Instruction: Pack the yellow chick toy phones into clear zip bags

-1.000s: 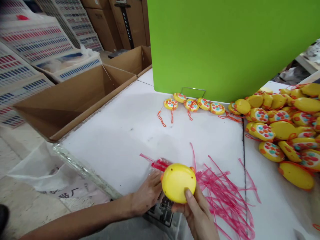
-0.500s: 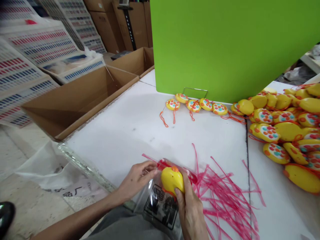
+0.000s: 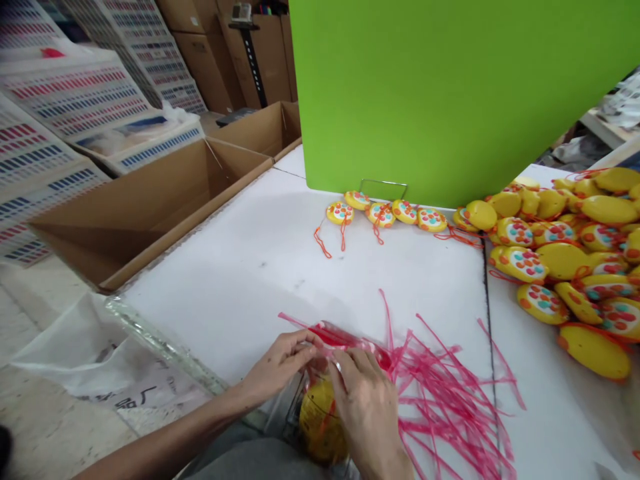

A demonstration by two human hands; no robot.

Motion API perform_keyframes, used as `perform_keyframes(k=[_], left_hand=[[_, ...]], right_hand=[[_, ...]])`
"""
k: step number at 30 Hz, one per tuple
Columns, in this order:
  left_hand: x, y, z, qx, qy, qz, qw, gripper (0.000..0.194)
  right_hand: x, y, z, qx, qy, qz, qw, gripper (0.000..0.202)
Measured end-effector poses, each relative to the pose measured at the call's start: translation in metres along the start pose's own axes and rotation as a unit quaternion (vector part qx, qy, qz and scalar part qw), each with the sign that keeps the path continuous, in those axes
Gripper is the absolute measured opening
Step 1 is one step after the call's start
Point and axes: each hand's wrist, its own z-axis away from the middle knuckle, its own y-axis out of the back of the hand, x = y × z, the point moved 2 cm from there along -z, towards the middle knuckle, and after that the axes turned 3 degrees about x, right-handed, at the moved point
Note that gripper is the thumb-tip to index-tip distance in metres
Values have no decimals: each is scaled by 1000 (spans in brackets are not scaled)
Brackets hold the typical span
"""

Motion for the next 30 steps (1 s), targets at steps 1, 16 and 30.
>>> perform_keyframes(k=[1,16,30], left_hand=[[1,1,0,-11,-9,-17,1000,20],[2,0,-2,-67,-27,-93,993,20],[7,-2,1,-24,-84,-222,971,25]], right_hand=[[-4,-1,-4,20,-4,-13,1000,19],[-19,-1,-15,-33,19,11,999,16],[56,19,8,58,-206,-44,976,14]])
